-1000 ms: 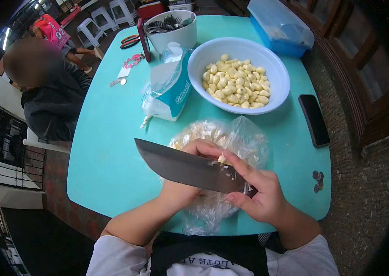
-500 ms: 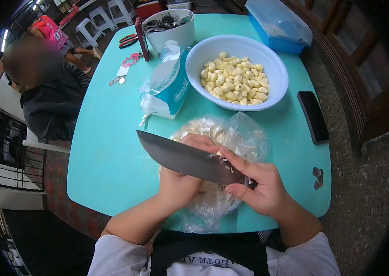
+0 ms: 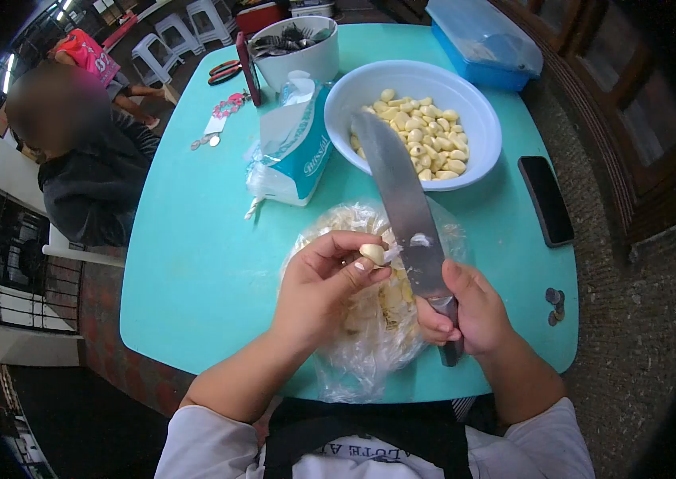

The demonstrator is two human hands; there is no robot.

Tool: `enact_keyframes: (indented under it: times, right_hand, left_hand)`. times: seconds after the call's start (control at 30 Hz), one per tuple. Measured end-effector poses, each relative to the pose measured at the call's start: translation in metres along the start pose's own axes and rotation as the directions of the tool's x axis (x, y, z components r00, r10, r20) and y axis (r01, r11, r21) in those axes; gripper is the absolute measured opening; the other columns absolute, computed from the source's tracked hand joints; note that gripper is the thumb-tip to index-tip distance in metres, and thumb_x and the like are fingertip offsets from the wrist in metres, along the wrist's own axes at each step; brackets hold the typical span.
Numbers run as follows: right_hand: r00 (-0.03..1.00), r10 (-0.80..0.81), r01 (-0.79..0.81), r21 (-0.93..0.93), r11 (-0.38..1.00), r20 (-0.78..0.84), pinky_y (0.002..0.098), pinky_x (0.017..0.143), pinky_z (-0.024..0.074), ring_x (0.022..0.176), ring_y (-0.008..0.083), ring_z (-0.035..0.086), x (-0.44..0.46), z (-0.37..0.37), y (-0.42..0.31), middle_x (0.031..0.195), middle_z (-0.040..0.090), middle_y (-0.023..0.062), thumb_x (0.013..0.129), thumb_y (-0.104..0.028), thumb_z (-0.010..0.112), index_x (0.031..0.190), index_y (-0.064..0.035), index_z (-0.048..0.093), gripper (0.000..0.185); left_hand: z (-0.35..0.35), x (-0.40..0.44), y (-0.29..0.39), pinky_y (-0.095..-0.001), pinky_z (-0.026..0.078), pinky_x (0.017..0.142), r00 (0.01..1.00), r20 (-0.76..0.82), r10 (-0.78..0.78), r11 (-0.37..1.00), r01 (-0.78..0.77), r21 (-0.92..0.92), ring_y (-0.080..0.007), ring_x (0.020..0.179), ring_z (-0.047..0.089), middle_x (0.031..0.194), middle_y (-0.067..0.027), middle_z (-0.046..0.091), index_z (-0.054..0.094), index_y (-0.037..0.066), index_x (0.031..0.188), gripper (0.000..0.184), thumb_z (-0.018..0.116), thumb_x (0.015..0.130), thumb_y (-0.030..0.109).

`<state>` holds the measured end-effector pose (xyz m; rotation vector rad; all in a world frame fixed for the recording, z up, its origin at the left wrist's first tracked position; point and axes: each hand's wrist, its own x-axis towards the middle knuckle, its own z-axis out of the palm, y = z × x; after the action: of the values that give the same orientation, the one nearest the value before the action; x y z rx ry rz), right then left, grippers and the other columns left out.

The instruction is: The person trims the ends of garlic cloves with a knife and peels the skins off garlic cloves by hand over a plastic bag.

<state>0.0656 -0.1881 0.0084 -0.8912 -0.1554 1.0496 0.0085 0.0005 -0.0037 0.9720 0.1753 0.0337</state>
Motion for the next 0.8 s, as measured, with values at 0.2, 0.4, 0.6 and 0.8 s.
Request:
enact_keyframes:
  times: [0.2,0.4,0.6,0.8]
  right_hand:
    - [0.998,-0.055,0.055,-0.018,0.998,-0.019,0.0209,0.039,0.0300,0.040,0.0078,0.035,0.000,-0.001,-0.002,0.054,0.043,0.0037,0.093,-0.044,0.040,0.087,-0.0055,0.046,0.039]
    - [0.994,-0.106,0.106,-0.046,0.993,-0.004,0.0206,0.040,0.0309,0.041,0.0074,0.035,-0.001,-0.001,-0.003,0.055,0.044,0.0043,0.093,-0.044,0.040,0.088,-0.0049,0.046,0.040]
    - [0.985,-0.167,0.170,-0.223,0.960,0.032,0.0200,0.041,0.0316,0.042,0.0071,0.036,-0.004,-0.004,-0.004,0.056,0.044,0.0006,0.093,-0.042,0.043,0.123,-0.0024,0.046,0.049]
    - [0.967,-0.254,0.198,-0.613,0.765,-0.004,0.0174,0.048,0.0328,0.053,0.0041,0.041,-0.004,0.006,0.003,0.065,0.051,-0.0025,0.088,-0.037,0.055,0.133,0.0018,0.037,0.062]
  left_hand:
    - [-0.003,0.003,0.007,-0.0280,0.052,0.083,0.995,-0.062,-0.079,0.980,0.066,-0.190,-0.0191,0.097,0.058,0.107,-0.0099,0.056,0.052,0.001,0.109,0.026,0.057,0.084,0.004]
    - [-0.009,0.005,0.009,-0.0247,0.053,0.080,0.995,0.007,-0.103,0.954,0.101,-0.283,-0.0188,0.097,0.058,0.109,-0.0109,0.056,0.051,0.002,0.111,0.027,0.057,0.084,0.003]
    - [-0.010,0.006,0.009,-0.0243,0.052,0.076,0.991,-0.001,-0.136,0.937,0.129,-0.324,-0.0192,0.095,0.058,0.109,-0.0100,0.057,0.051,0.003,0.113,0.030,0.057,0.084,0.005]
    - [-0.009,0.006,-0.003,-0.0291,0.044,0.088,0.995,0.083,-0.056,0.965,0.075,-0.252,-0.0151,0.097,0.055,0.104,-0.0061,0.057,0.054,0.002,0.110,0.029,0.060,0.082,0.005]
